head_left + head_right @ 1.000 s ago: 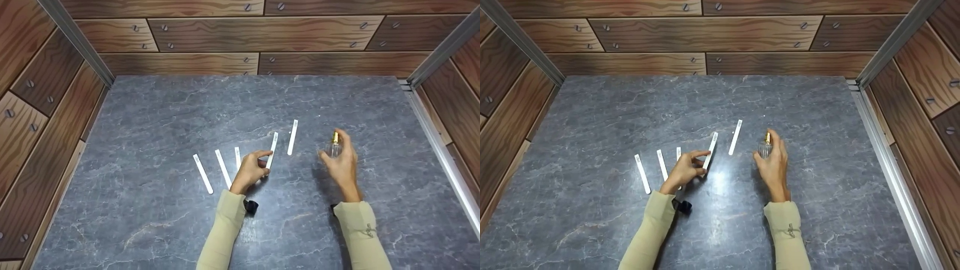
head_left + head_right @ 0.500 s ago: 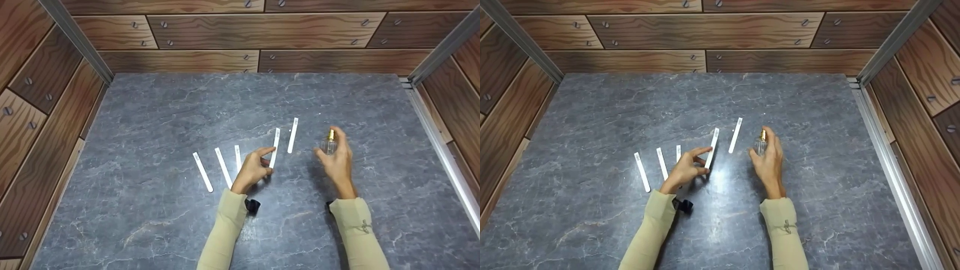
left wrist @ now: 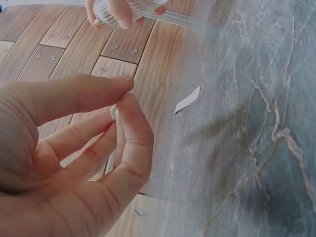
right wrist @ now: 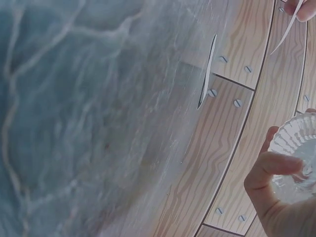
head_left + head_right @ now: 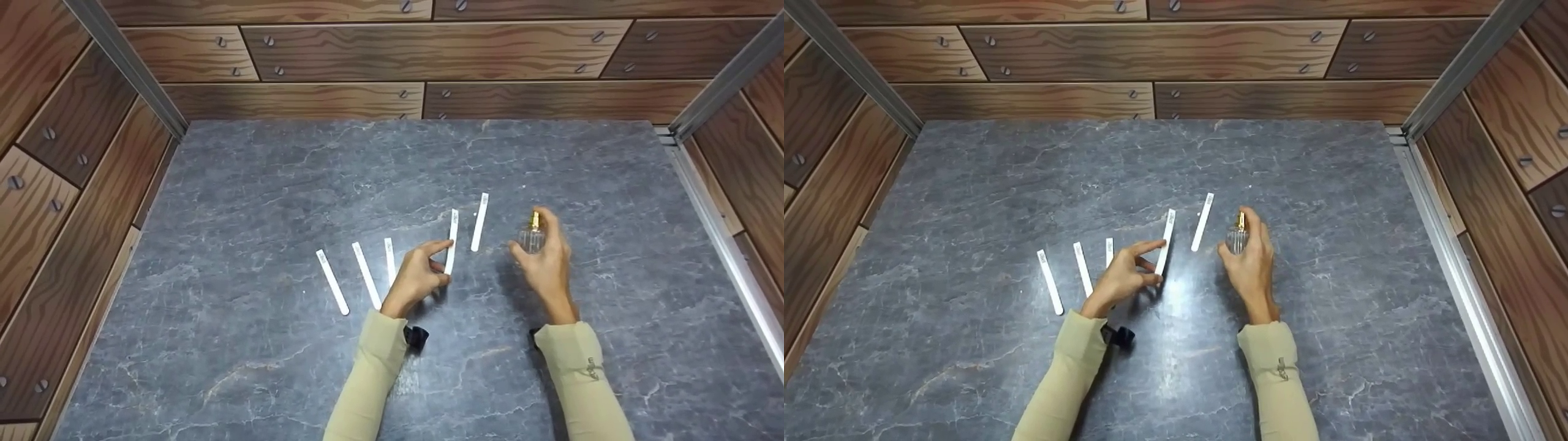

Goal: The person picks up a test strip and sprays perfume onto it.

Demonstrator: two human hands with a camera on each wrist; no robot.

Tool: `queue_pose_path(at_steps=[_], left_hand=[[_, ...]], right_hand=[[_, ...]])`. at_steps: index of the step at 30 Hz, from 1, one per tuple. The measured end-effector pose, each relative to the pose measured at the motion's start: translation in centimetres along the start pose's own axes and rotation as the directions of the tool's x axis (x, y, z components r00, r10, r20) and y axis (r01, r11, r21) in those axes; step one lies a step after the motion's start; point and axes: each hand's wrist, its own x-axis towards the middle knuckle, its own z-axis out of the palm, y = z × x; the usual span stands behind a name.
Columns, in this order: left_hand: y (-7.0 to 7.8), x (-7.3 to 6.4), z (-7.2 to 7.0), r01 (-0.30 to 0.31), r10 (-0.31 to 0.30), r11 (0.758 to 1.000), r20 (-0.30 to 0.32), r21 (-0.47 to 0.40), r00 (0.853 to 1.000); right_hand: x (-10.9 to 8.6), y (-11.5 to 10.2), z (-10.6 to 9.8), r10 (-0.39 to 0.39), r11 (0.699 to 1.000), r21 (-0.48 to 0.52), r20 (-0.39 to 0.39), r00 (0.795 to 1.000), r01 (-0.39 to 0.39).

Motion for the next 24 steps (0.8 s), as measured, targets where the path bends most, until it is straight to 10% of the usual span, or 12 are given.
queue_pose_path(at_steps=[24], left_hand=[[0.32, 0.33, 0.91, -0.063, 0.064, 0.990, 0.000, 0.124, 0.998]], right_hand=[[0.24, 0.61, 0.04, 0.001, 1.000, -0.013, -0.030, 1.000, -0.001]])
